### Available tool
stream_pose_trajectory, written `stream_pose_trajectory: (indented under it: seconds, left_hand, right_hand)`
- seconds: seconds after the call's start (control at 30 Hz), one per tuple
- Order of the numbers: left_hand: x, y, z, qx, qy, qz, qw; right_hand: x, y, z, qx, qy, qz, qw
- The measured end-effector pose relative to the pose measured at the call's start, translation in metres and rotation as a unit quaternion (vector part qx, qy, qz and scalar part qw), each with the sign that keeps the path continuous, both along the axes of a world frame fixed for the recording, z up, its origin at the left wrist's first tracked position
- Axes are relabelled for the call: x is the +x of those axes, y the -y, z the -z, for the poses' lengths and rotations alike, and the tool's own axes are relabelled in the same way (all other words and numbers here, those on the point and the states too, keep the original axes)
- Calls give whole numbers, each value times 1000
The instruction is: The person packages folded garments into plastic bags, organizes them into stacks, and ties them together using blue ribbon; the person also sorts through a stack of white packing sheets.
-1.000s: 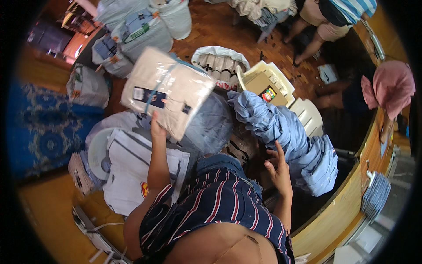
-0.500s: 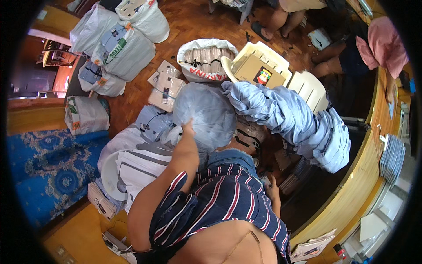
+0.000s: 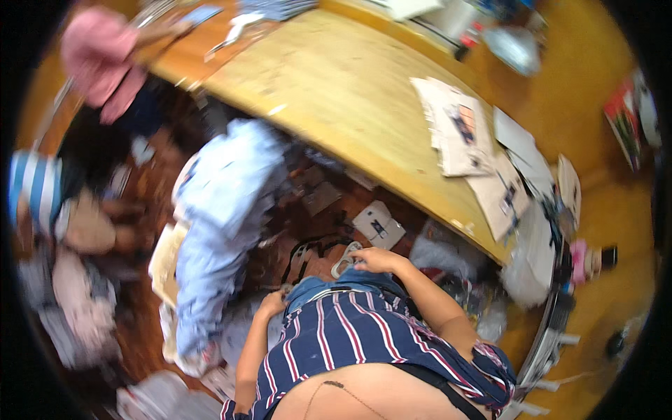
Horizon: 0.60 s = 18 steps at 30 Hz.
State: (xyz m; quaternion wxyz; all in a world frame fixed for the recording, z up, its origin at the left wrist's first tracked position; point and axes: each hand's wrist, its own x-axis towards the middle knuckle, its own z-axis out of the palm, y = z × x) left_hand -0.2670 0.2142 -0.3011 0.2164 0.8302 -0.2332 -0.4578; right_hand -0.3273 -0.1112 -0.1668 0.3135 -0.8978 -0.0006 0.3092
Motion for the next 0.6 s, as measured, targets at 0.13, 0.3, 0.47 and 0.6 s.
stream_pose_trajectory:
  seconds: [0.13, 0.3, 0.47, 0.6]
  left_hand:
    - [41, 116, -108, 8, 82, 199, 977]
    - [82, 289, -188, -345, 28, 103, 932]
    - [111, 449, -193, -388, 10, -7, 922]
    - [134, 516, -187, -330, -155, -119, 923]
  right_hand:
    - [-11, 94, -88, 237, 28, 80, 968]
    - [-83, 257, -93, 179, 339, 538, 750]
    - [-69, 366, -73, -105, 366, 607, 698]
    - [-18, 344, -90, -258, 230, 543, 766]
